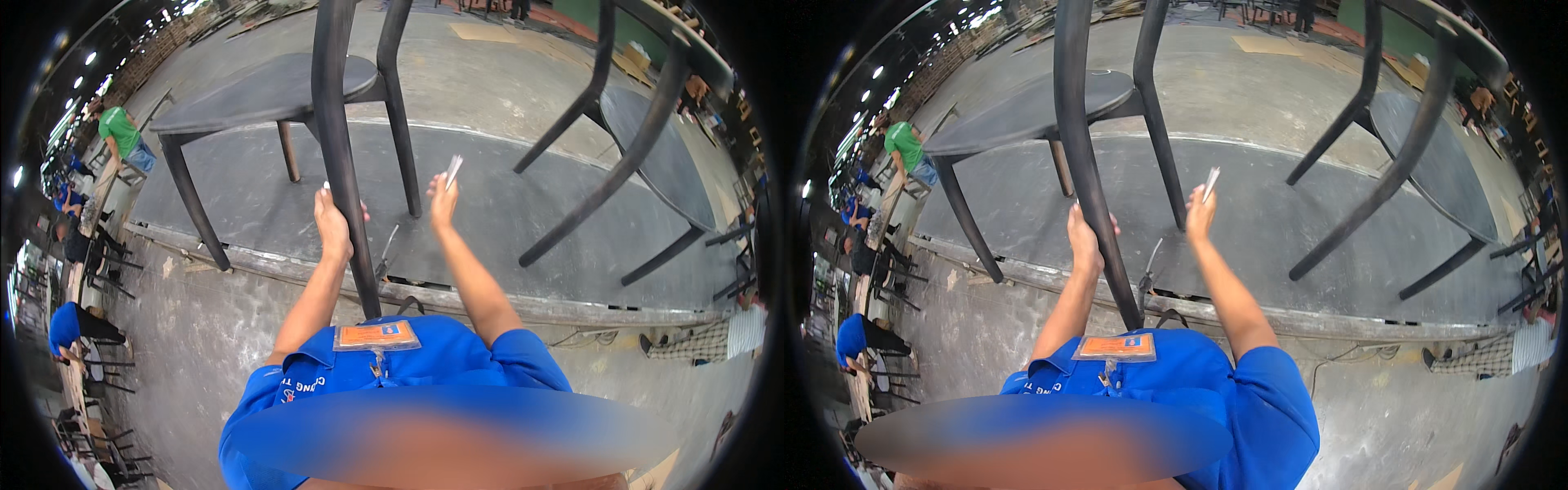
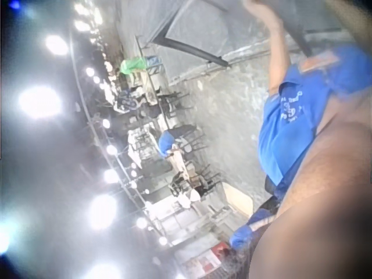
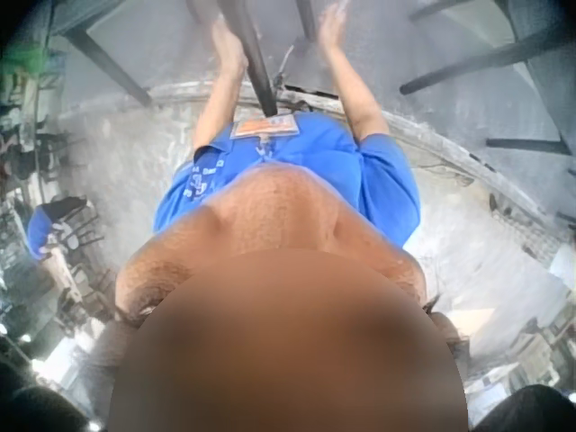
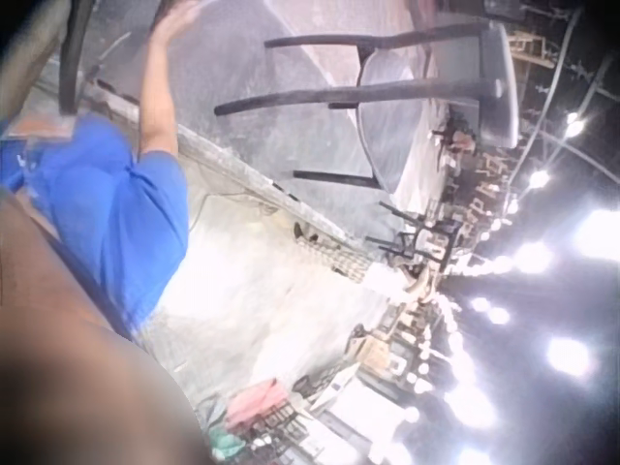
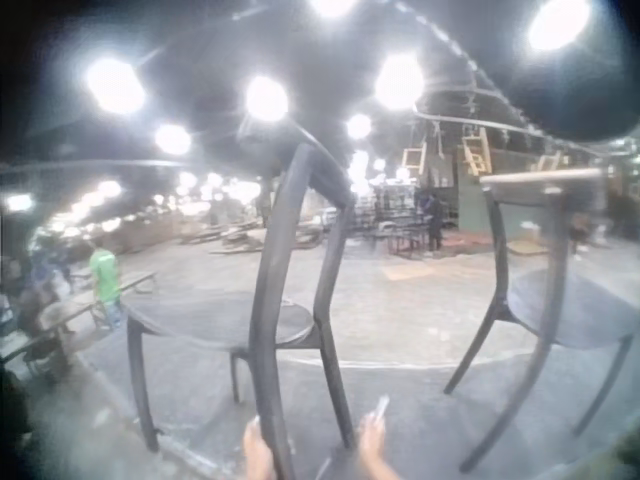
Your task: The person cleans a black chair by first using a handheld blower to remove dust from the seat and legs, then wiping the seat and legs with a white cloth. The chair is rotated and flipped to access all surfaces.
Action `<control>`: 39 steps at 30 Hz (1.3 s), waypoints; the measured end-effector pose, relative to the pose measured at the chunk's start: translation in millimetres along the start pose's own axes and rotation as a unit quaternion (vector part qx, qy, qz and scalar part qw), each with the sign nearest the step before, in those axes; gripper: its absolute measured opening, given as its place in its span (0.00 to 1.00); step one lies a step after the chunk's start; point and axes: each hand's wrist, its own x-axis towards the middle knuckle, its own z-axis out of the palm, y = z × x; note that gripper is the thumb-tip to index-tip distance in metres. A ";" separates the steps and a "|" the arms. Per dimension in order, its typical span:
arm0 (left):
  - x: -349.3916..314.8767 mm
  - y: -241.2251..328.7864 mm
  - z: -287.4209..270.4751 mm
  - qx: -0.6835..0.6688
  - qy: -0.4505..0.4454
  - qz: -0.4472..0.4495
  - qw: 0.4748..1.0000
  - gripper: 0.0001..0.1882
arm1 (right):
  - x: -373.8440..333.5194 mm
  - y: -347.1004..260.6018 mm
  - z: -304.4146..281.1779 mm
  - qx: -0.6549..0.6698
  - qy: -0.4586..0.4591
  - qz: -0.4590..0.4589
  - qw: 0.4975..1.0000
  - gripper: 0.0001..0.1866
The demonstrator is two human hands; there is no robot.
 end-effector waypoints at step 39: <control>191.4 262.4 85.8 0.076 0.057 0.586 0.805 0.15 | 24.7 -154.4 59.9 -0.217 -0.150 -0.170 0.950 0.25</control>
